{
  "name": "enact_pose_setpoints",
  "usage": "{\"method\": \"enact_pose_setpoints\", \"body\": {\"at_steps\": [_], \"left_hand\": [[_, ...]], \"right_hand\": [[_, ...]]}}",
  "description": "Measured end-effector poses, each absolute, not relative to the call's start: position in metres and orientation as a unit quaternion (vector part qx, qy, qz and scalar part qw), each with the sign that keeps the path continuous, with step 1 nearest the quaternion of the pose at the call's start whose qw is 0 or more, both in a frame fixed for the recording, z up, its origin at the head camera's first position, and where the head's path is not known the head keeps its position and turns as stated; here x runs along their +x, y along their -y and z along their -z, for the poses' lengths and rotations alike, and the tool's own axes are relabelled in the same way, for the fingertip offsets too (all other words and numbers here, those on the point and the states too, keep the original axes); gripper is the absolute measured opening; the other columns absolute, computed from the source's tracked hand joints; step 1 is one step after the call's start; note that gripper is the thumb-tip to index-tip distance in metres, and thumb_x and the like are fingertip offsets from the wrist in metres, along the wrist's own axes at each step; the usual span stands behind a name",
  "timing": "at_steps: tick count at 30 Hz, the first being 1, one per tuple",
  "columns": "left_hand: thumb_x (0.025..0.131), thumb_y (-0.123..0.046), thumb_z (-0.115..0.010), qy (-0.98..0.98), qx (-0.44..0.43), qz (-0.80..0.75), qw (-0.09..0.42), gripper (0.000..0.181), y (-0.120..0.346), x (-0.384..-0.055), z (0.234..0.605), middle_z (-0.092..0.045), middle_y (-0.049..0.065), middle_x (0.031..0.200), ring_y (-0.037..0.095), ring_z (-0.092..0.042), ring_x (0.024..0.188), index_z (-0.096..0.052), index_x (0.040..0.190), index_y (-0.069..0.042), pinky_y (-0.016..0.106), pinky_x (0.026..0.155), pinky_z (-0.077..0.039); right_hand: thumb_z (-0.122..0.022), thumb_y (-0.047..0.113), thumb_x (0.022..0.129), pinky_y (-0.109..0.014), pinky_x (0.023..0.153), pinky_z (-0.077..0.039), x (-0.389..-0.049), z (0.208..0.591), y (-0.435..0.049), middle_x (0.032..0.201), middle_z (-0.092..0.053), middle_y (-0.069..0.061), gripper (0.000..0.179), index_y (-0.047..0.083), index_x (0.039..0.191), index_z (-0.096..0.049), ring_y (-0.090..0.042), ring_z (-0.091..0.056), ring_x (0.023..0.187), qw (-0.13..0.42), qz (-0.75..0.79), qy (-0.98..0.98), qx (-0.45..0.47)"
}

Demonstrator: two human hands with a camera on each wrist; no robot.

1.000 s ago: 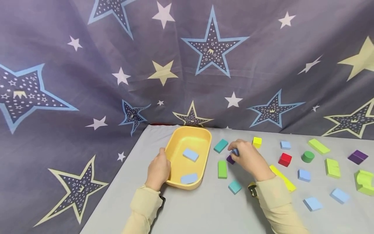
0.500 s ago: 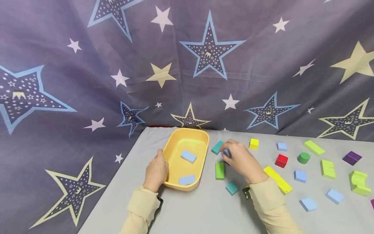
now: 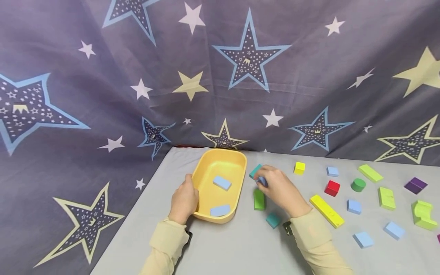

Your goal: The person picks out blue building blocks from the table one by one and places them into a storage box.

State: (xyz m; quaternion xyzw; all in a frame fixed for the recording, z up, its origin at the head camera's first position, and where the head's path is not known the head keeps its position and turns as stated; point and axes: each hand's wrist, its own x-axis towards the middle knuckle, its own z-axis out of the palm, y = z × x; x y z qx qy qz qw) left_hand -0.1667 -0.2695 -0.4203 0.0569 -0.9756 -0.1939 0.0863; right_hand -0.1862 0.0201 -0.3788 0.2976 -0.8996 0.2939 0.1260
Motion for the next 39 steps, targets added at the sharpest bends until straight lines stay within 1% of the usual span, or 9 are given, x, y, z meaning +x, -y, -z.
{"method": "enact_pose_setpoints", "body": {"at_steps": [3,9,17,26,34,39], "left_hand": [[0.095,-0.006,-0.050,0.975,0.056,0.196,0.090,0.045,0.269,-0.167,0.419,-0.067,0.026,0.107,0.043,-0.068,0.085,-0.042,0.138,0.005,0.055,0.072,-0.053],[0.096,-0.006,-0.049,0.975,0.054,0.195,0.091,0.043,0.269,-0.166,0.419,-0.067,0.026,0.105,0.043,-0.068,0.083,-0.042,0.137,0.004,0.055,0.069,-0.053],[0.096,-0.007,-0.049,0.975,0.055,0.197,0.087,0.043,0.267,-0.166,0.419,-0.067,0.025,0.105,0.042,-0.068,0.083,-0.043,0.137,0.004,0.054,0.070,-0.053],[0.096,-0.006,-0.049,0.976,0.059,0.194,0.082,0.042,0.268,-0.167,0.420,-0.067,0.024,0.106,0.040,-0.068,0.084,-0.043,0.137,0.004,0.052,0.071,-0.053],[0.097,-0.006,-0.049,0.976,0.061,0.193,0.082,0.042,0.269,-0.165,0.420,-0.067,0.024,0.106,0.041,-0.068,0.083,-0.043,0.137,0.004,0.053,0.069,-0.053],[0.095,-0.007,-0.050,0.975,0.063,0.197,0.082,0.044,0.268,-0.166,0.419,-0.067,0.023,0.104,0.039,-0.068,0.082,-0.043,0.137,0.003,0.052,0.069,-0.053]], "right_hand": [[-0.077,-0.002,0.081,-0.039,0.085,-0.056,-0.186,0.379,-0.017,0.097,-0.070,-0.007,0.012,0.002,0.092,-0.074,-0.024,-0.068,0.094,0.138,-0.290,0.896,0.307],[-0.077,-0.002,0.079,-0.037,0.084,-0.056,-0.182,0.381,-0.011,0.095,-0.069,-0.005,0.014,0.003,0.091,-0.074,-0.022,-0.068,0.093,0.146,-0.279,0.895,0.315],[-0.078,0.003,0.082,-0.035,0.085,-0.056,-0.178,0.385,-0.006,0.096,-0.068,-0.003,0.013,0.006,0.094,-0.075,-0.020,-0.066,0.093,0.130,-0.257,0.904,0.315],[-0.079,0.002,0.081,-0.035,0.085,-0.057,-0.177,0.388,0.000,0.097,-0.068,-0.004,0.015,0.005,0.096,-0.075,-0.019,-0.067,0.091,0.105,-0.262,0.906,0.316],[-0.078,0.001,0.081,-0.034,0.082,-0.057,-0.176,0.394,0.002,0.094,-0.067,-0.003,0.015,0.006,0.094,-0.074,-0.018,-0.068,0.088,0.094,-0.270,0.900,0.329],[-0.077,-0.002,0.081,-0.033,0.080,-0.057,-0.177,0.401,0.005,0.091,-0.070,-0.003,0.014,0.005,0.093,-0.074,-0.017,-0.068,0.086,0.093,-0.262,0.895,0.348]]}}
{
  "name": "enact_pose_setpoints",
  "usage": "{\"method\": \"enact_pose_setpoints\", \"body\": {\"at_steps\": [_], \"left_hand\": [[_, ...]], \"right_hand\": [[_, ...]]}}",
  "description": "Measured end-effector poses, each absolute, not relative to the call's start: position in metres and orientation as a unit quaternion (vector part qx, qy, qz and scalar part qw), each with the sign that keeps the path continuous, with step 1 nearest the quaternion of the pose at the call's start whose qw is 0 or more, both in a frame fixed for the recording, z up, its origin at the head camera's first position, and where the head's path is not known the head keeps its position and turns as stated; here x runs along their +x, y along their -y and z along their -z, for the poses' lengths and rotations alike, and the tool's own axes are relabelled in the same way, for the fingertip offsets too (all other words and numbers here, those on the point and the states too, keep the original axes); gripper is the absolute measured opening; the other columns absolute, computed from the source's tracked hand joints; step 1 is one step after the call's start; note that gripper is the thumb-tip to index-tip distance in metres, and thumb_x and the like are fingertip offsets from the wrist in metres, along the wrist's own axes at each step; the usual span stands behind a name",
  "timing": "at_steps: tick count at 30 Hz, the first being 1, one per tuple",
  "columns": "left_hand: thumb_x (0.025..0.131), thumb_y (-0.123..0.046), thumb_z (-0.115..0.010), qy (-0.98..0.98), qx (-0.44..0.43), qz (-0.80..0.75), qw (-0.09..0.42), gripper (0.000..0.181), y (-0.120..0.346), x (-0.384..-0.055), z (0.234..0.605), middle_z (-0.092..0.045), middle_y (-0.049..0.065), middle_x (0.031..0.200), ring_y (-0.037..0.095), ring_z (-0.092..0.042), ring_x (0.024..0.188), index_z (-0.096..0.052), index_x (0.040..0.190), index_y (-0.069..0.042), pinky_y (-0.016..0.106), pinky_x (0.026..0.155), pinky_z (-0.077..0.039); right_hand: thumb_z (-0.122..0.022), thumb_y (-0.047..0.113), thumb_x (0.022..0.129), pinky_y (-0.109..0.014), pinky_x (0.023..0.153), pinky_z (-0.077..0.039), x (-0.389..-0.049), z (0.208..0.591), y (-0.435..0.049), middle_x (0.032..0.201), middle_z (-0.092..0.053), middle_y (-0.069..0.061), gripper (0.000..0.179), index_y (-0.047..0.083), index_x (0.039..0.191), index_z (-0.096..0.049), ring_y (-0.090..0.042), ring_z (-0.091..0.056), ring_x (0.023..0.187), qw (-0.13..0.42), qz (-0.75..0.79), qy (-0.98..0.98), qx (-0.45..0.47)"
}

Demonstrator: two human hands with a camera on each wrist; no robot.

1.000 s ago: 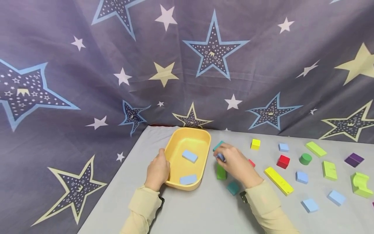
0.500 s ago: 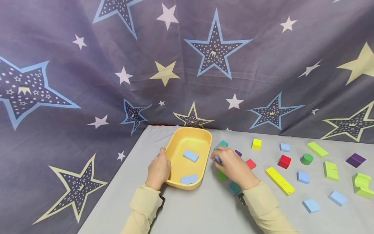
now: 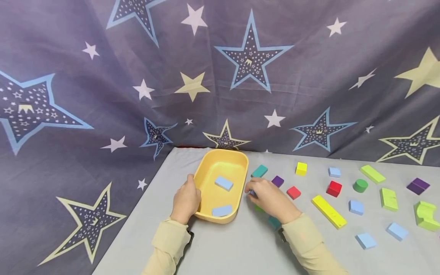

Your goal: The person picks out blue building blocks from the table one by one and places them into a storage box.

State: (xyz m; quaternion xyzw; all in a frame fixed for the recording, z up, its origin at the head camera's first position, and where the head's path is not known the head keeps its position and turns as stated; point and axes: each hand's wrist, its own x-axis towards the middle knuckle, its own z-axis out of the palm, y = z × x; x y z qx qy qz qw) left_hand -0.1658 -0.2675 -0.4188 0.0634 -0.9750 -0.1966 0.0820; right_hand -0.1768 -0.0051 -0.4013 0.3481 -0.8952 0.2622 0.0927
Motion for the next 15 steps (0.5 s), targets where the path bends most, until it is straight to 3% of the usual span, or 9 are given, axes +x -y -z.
{"method": "enact_pose_setpoints", "body": {"at_steps": [15], "left_hand": [[0.093,-0.008,-0.054,0.974,0.057,0.202,0.087,0.050,0.267,-0.166,0.419,-0.067,0.024,0.105,0.041,-0.068,0.084,-0.040,0.139,0.005,0.053,0.071,-0.053]], "right_hand": [[-0.076,-0.004,0.079,-0.028,0.069,-0.053,-0.175,0.415,0.010,0.081,-0.064,-0.002,0.013,0.007,0.086,-0.073,-0.014,-0.061,0.075,0.095,-0.233,0.895,0.368]]}}
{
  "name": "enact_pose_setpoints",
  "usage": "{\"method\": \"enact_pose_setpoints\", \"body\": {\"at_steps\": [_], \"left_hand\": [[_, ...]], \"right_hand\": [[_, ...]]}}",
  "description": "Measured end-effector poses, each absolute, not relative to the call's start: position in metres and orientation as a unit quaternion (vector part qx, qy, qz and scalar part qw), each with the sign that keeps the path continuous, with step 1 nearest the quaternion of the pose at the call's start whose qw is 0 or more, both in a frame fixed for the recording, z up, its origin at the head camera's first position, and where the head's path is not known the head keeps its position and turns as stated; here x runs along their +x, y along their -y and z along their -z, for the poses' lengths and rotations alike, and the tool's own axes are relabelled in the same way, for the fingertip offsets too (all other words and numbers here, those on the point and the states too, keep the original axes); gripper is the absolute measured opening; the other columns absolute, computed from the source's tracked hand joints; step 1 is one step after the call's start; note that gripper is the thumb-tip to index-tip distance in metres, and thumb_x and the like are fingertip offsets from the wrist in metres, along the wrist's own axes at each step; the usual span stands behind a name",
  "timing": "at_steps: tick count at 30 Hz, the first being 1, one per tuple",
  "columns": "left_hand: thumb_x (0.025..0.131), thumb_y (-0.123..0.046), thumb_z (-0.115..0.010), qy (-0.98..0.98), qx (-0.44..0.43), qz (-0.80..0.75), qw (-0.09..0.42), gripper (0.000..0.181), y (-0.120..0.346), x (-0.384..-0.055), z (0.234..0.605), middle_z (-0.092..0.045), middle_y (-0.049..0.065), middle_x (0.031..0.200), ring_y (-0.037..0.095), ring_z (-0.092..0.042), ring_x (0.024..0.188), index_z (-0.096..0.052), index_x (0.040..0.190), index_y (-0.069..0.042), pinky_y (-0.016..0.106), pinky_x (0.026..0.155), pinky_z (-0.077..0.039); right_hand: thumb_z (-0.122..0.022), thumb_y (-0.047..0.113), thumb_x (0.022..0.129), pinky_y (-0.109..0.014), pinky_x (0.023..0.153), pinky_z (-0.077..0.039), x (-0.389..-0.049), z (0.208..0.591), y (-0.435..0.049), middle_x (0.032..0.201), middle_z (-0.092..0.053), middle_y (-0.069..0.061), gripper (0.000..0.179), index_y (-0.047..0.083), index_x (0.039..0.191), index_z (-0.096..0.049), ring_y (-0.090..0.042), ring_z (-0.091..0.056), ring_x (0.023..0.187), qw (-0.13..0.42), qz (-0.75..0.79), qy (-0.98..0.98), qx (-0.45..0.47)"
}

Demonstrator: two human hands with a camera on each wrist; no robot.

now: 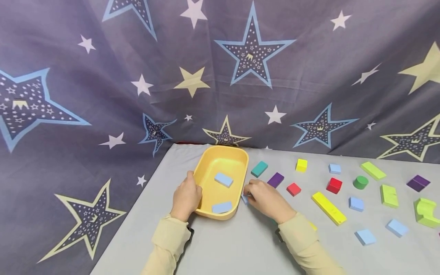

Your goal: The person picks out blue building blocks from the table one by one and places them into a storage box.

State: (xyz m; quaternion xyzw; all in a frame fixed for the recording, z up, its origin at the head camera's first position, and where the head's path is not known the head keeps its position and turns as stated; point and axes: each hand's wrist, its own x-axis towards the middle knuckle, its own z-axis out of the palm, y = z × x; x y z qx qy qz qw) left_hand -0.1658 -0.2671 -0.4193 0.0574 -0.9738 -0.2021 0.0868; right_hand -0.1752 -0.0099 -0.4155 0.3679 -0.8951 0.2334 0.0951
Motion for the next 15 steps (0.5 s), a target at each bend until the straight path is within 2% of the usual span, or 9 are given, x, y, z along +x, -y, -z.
{"method": "enact_pose_setpoints", "body": {"at_steps": [8,15], "left_hand": [[0.094,-0.008,-0.054,0.974,0.059,0.206,0.081,0.050,0.2671,-0.1659,0.4193,-0.067,0.024,0.108,0.041,-0.068,0.086,-0.041,0.139,0.006,0.054,0.073,-0.053],[0.093,-0.008,-0.055,0.974,0.056,0.203,0.088,0.049,0.2678,-0.1644,0.4179,-0.067,0.025,0.108,0.042,-0.068,0.086,-0.042,0.138,0.007,0.054,0.072,-0.053]], "right_hand": [[-0.079,0.004,0.079,-0.034,0.077,-0.054,-0.1785,0.4212,0.0109,0.088,-0.066,-0.005,0.013,0.006,0.091,-0.074,-0.020,-0.061,0.086,0.096,-0.207,0.901,0.369],[-0.087,0.010,0.073,-0.032,0.076,-0.053,-0.1772,0.4162,0.0112,0.090,-0.067,-0.004,0.027,0.007,0.096,-0.074,-0.017,-0.058,0.087,0.067,-0.201,0.905,0.370]]}}
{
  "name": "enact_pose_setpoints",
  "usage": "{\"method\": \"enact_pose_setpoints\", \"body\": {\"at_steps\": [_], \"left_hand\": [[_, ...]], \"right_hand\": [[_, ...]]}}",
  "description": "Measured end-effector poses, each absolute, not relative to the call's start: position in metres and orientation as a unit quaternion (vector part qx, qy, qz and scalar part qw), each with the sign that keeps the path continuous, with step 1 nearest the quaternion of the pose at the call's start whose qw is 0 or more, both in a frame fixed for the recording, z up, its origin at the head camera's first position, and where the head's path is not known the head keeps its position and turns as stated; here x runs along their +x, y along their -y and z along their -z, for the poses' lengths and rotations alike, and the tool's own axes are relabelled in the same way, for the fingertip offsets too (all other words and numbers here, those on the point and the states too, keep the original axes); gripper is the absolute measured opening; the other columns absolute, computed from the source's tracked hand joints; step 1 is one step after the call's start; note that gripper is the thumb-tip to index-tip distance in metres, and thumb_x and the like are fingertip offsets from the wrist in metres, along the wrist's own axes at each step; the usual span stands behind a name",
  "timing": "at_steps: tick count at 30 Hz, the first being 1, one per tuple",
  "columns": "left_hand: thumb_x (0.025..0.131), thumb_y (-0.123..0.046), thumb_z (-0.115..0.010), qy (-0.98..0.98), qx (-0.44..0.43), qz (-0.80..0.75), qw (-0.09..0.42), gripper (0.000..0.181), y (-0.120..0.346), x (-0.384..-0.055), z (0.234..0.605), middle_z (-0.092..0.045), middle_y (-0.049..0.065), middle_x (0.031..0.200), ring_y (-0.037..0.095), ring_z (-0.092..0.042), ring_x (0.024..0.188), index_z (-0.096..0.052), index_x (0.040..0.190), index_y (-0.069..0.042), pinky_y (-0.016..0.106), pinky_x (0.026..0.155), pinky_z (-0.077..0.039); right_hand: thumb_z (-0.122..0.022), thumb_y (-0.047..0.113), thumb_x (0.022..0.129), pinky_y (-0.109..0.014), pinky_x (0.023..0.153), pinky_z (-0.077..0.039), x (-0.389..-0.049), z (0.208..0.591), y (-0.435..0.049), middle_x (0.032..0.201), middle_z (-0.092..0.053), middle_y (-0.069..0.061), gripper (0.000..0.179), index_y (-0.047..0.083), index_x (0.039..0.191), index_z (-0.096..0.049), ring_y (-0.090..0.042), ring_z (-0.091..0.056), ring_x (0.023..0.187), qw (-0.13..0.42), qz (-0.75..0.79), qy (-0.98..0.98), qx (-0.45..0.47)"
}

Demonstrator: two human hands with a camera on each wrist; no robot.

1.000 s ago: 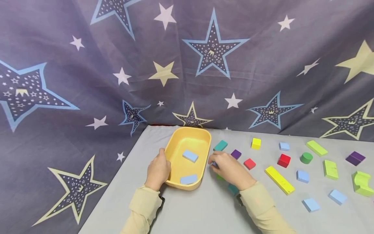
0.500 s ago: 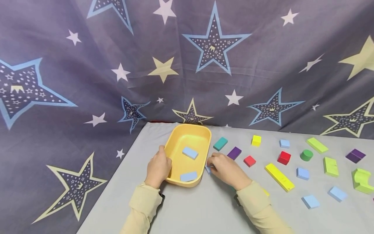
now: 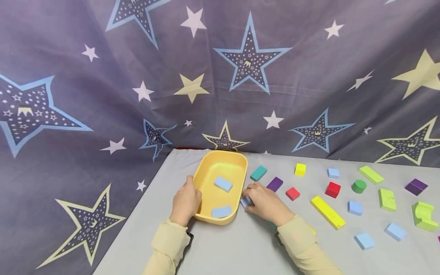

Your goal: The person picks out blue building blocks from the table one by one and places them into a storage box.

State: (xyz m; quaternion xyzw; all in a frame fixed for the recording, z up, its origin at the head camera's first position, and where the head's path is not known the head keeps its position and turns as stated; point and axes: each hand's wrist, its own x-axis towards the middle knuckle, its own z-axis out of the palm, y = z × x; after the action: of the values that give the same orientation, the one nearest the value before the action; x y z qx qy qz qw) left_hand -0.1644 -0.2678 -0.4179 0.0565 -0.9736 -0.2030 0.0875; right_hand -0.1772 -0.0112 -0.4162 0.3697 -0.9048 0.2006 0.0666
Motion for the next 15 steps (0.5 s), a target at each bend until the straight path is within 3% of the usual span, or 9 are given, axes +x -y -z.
{"method": "enact_pose_setpoints", "body": {"at_steps": [10,15], "left_hand": [[0.093,-0.008,-0.056,0.975,0.062,0.197,0.085,0.049,0.267,-0.164,0.420,-0.067,0.025,0.107,0.042,-0.068,0.085,-0.042,0.137,0.006,0.054,0.071,-0.053],[0.093,-0.008,-0.057,0.975,0.059,0.193,0.092,0.049,0.266,-0.165,0.420,-0.067,0.024,0.106,0.040,-0.068,0.083,-0.042,0.138,0.006,0.052,0.069,-0.054]], "right_hand": [[-0.088,0.016,0.073,-0.029,0.070,-0.049,-0.178,0.413,0.007,0.086,-0.064,-0.003,0.023,0.006,0.091,-0.076,-0.015,-0.052,0.080,0.061,-0.172,0.910,0.372],[-0.087,0.019,0.075,-0.034,0.080,-0.054,-0.180,0.398,-0.001,0.099,-0.067,-0.005,0.029,0.006,0.098,-0.075,-0.017,-0.057,0.089,0.045,-0.188,0.924,0.330]]}}
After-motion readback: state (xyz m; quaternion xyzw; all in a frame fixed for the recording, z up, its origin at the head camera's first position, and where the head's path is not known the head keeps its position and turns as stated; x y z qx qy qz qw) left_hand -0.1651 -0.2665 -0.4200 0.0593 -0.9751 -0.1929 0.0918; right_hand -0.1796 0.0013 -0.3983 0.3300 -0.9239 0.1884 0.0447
